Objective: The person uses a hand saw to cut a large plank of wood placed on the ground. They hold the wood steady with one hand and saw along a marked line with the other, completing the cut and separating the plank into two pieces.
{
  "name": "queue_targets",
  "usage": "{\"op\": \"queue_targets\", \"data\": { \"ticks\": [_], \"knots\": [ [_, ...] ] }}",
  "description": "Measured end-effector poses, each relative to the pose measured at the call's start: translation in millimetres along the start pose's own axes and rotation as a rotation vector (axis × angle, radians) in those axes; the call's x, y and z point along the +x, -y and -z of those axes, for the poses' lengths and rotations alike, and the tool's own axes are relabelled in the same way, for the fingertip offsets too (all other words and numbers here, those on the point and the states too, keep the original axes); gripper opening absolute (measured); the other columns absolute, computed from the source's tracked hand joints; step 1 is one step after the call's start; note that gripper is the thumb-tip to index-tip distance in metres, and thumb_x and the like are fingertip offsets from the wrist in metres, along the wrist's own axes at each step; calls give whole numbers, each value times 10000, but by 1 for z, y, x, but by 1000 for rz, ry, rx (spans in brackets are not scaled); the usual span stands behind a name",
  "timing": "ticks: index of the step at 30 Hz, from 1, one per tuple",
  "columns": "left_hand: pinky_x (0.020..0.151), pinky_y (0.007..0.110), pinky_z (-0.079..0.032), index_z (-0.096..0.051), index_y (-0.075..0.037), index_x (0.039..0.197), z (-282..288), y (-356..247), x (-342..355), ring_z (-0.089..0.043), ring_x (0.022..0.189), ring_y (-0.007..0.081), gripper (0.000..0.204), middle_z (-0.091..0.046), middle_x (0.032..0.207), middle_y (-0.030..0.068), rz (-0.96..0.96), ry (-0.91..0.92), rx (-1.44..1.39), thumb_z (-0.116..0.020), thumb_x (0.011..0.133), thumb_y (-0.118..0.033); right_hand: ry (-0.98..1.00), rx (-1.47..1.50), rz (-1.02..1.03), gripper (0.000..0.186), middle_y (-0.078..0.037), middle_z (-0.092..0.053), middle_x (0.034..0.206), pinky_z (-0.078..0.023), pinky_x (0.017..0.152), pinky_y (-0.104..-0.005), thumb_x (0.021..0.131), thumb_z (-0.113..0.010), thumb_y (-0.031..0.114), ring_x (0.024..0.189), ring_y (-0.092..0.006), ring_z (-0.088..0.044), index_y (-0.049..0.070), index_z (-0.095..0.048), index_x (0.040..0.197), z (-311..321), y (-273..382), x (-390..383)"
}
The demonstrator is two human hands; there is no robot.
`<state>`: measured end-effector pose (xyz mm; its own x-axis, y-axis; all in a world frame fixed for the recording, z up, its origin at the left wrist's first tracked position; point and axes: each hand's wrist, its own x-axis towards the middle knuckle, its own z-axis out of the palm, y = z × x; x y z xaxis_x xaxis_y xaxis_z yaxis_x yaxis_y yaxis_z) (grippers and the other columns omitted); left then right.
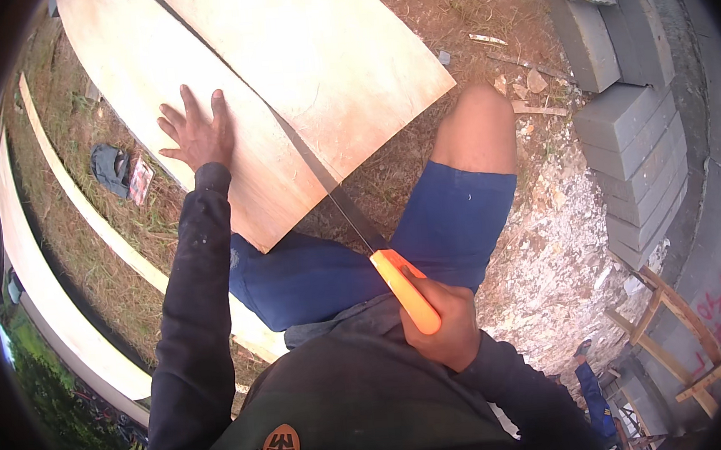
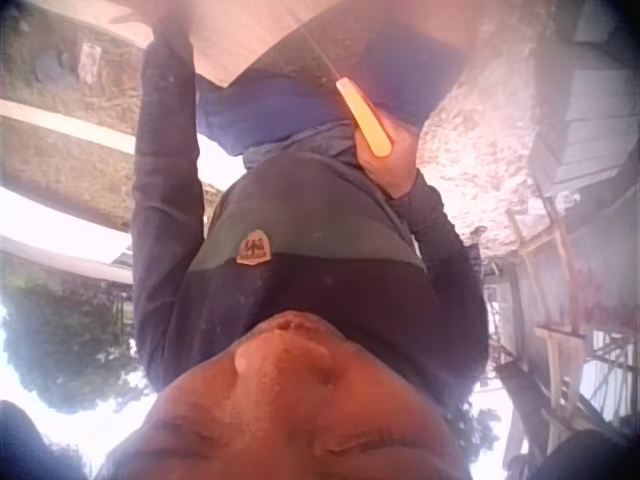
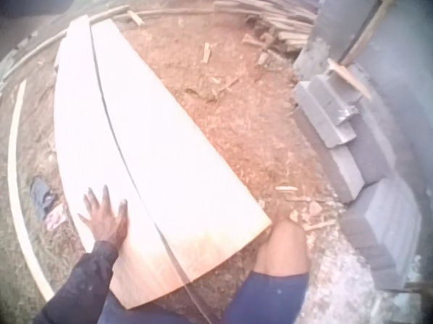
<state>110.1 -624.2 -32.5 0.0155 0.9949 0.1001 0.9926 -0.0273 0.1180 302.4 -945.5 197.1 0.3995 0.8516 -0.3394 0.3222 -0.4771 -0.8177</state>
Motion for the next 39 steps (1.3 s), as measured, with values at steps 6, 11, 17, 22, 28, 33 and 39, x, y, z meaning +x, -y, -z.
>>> {"op": "queue_targets", "data": {
  "ticks": [6, 11, 17, 22, 28, 33, 39],
  "knots": [
    [1106, 780, -51, -357, -249, 1561, -4, -6, 3, -121, 1515, 467, 800, -208, 1616, 274, -8, 12, -22, -448, 925, -726, 41, 8, 50, 109, -132, -640, 656, -491, 542, -313, 814, -638, -24, 513, -198, -608, -54, -680, 909, -109, -1, 187],
    [1109, 775, -60, -367, -247, 1557, 0, 3, 1, -138, 1512, 466, 799, -226, 1609, 278, 11, -13, -4, -466, 916, -714, 67, 23, -14, 143, -122, -648, 650, -501, 557, -286, 821, -616, -38, 539, -174, -639, -72, -690, 939, -5, -15, 4],
    [1106, 782, -39, -331, -265, 1571, -2, 1, 0, -95, 1523, 459, 828, -189, 1625, 266, 1, 1, -18, -412, 914, -763, 11, 87, 0, 72, -143, -582, 601, -456, 524, -315, 817, -616, -20, 499, -154, -561, -64, -656, 857, -44, -19, 66],
    [1110, 779, -47, -345, -253, 1567, -6, 1, -4, -117, 1519, 459, 831, -198, 1622, 269, -21, 9, 1, -421, 913, -760, 9, 63, 22, 170, -234, -569, 613, -447, 541, -399, 820, -658, 82, 553, -312, -573, -69, -604, 763, -100, -13, 156],
    [1090, 799, -57, -352, -258, 1564, -3, 5, -1, -125, 1513, 468, 822, -216, 1612, 271, -12, -30, 8, -437, 913, -753, -7, -25, -64, 127, -122, -659, 664, -507, 588, -283, 808, -616, -49, 584, -191, -677, -71, -687, 911, 14, -25, -42],
    [1100, 788, -55, -344, -261, 1567, -8, 1, -1, -128, 1515, 461, 824, -221, 1611, 273, -23, -34, -9, -428, 913, -756, 13, 43, 58, 89, -186, -561, 581, -452, 524, -337, 809, -641, 23, 501, -204, -590, -63, -628, 793, -67, -23, 96],
    [1112, 774, -29, -365, -248, 1560, -4, 6, 0, -116, 1523, 449, 817, -215, 1619, 268, 8, 1, -61, -431, 916, -747, -21, 54, 89, 139, -234, -557, 592, -459, 532, -388, 823, -654, 80, 511, -310, -603, -58, -642, 811, -93, -27, 126]
  ]
}}
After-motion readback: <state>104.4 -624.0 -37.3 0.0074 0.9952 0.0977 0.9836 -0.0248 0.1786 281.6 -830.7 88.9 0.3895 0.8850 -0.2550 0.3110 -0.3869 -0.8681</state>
